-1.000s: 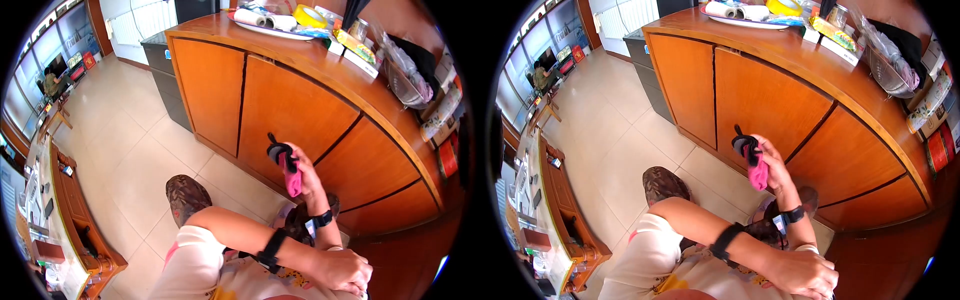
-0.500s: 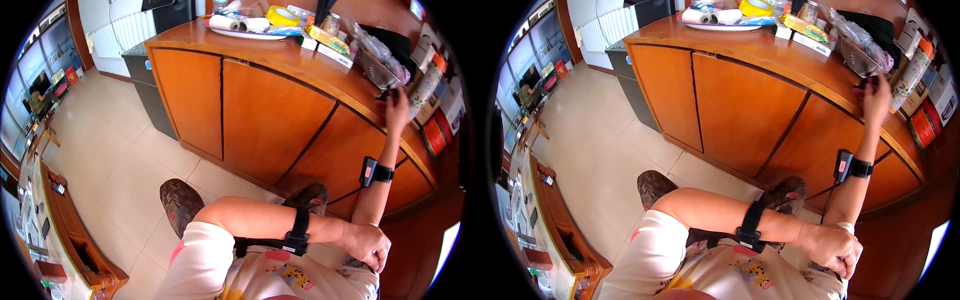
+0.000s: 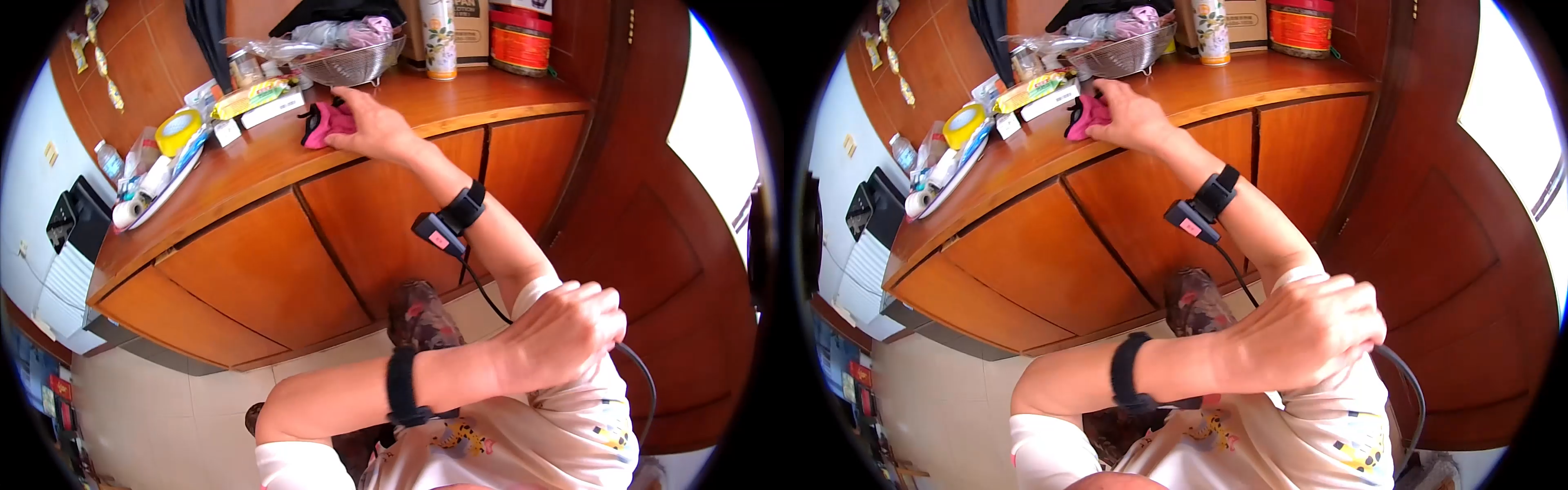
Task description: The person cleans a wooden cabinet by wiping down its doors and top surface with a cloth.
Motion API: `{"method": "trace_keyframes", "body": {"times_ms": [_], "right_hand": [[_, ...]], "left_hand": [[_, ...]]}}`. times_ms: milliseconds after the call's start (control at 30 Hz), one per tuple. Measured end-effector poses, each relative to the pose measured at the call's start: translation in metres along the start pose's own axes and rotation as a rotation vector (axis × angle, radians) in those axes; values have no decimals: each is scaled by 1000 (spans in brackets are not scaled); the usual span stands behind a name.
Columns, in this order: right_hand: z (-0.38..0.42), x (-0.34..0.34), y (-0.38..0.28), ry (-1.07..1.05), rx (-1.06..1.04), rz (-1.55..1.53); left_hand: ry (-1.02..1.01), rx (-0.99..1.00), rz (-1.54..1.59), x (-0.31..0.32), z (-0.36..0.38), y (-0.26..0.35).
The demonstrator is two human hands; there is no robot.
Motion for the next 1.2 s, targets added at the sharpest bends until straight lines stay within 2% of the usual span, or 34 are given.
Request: {"method": "trace_keyframes", "body": {"times_ms": [67, 100, 133, 200, 267, 333, 400, 433, 467, 533, 600, 633, 700, 733, 800, 867, 900, 933, 967, 1033, 1133, 1200], "right_hand": [[2, -18, 18, -80, 83, 88], [3, -21, 30, -56, 84, 102], [6, -26, 36, -51, 91, 108], [10, -37, 43, -32, 32, 233], [21, -60, 54, 156, -32, 396], [28, -91, 86, 224, 1, 529], [32, -128, 127, 304, -47, 691], [32, -146, 158, 282, 61, 723], [33, -164, 187, 258, 168, 753], [35, -202, 256, 264, 536, 815], [43, -226, 284, 110, 783, 802], [41, -230, 287, 107, 782, 805], [24, -196, 281, -387, 326, 1077], [22, -183, 274, -357, 137, 1003], [26, -162, 221, -170, 331, 595], [23, -143, 203, -160, 42, 477], [19, -145, 205, -293, 153, 483], [7, -146, 224, -355, 134, 436], [-1, -152, 243, -355, 130, 435], [-11, -153, 267, -434, 300, 558], [-26, -143, 285, -482, 385, 535], [-33, -134, 296, -538, 276, 509]], "left_hand": [[-100, 9, -135, 27, -12, -17], [-148, 24, -215, 41, -15, -26], [-340, -82, -161, 59, -19, -39], [-695, -367, 199, 82, -17, -70], [-737, -360, 233, 79, -11, -78], [-392, -112, 423, 57, -4, -78], [-290, -92, 295, 24, 16, -75], [-328, -119, 244, 6, 25, -72], [-276, -128, 192, -8, 36, -74], [-220, -134, -11, -52, 50, -77], [-157, -213, -281, -104, 60, -87], [-129, -237, -482, -131, 65, -93], [-51, -241, -841, -183, 75, -101], [-49, -261, -979, -208, 80, -109], [48, -395, -1069, -254, 103, -126], [-6, -506, -1212, -284, 120, -131], [-8, -535, -1240, -295, 133, -131], [-11, -559, -1268, -305, 144, -131], [-9, -561, -1272, -313, 155, -129], [-9, -717, -1285, -331, 182, -131], [-19, -770, -1301, -348, 209, -128], [-16, -813, -1300, -359, 223, -127]]}}
Point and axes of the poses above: each hand's wrist, its own z-axis away from the middle knuckle, its own x-axis out of the palm, y = z × x, the point moved 7 cm from there along -z, towards the middle knuckle, and after that the axes turned 3 degrees about -y, right-handed, at the moved point
